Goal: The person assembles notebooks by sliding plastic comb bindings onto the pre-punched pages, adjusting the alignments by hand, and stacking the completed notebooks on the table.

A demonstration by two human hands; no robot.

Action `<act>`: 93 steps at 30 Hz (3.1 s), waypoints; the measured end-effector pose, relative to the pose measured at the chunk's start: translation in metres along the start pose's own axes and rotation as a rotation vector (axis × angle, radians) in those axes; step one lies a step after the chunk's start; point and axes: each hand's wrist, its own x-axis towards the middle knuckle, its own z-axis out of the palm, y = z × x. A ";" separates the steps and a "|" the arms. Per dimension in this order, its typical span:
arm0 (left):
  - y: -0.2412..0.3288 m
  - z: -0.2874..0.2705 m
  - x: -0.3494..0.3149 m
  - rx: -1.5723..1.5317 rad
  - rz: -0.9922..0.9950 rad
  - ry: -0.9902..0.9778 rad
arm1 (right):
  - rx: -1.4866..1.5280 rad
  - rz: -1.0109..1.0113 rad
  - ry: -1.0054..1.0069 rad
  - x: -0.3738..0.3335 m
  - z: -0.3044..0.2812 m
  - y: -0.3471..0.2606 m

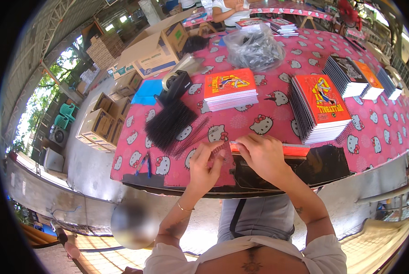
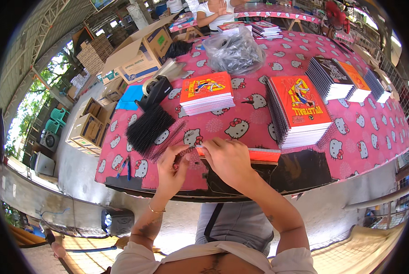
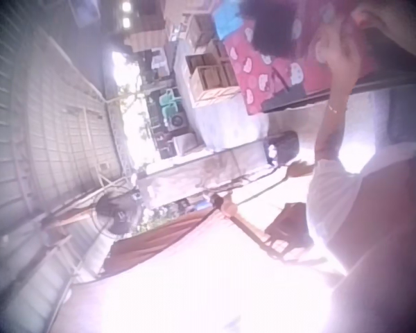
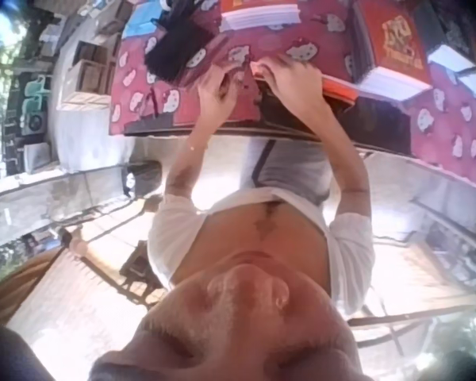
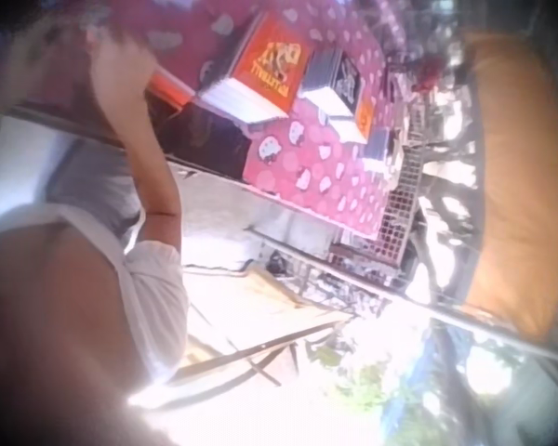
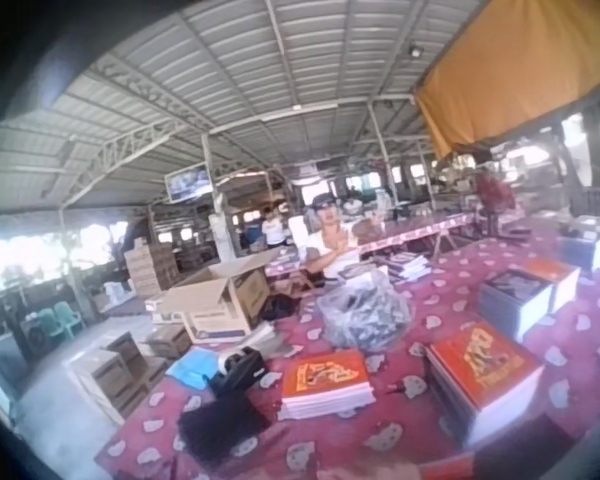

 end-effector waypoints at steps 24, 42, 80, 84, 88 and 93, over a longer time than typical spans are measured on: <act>-0.009 -0.020 0.051 -0.069 0.081 -0.432 | 0.016 -0.002 -0.091 -0.001 -0.011 0.000; -0.020 -0.010 0.059 0.040 0.235 -0.530 | -0.145 -0.172 0.191 -0.005 -0.042 0.001; 0.011 0.067 -0.001 0.614 0.426 -0.271 | -0.029 0.045 -0.214 -0.030 -0.074 0.038; 0.001 0.068 -0.044 0.614 0.445 -0.335 | -0.028 -0.009 -0.175 -0.031 -0.069 0.045; 0.010 0.059 0.026 0.693 0.410 -0.332 | -0.033 0.006 -0.270 -0.023 -0.067 0.042; 0.008 0.067 -0.054 0.548 0.512 -0.449 | 0.028 0.056 -0.206 -0.029 -0.067 0.046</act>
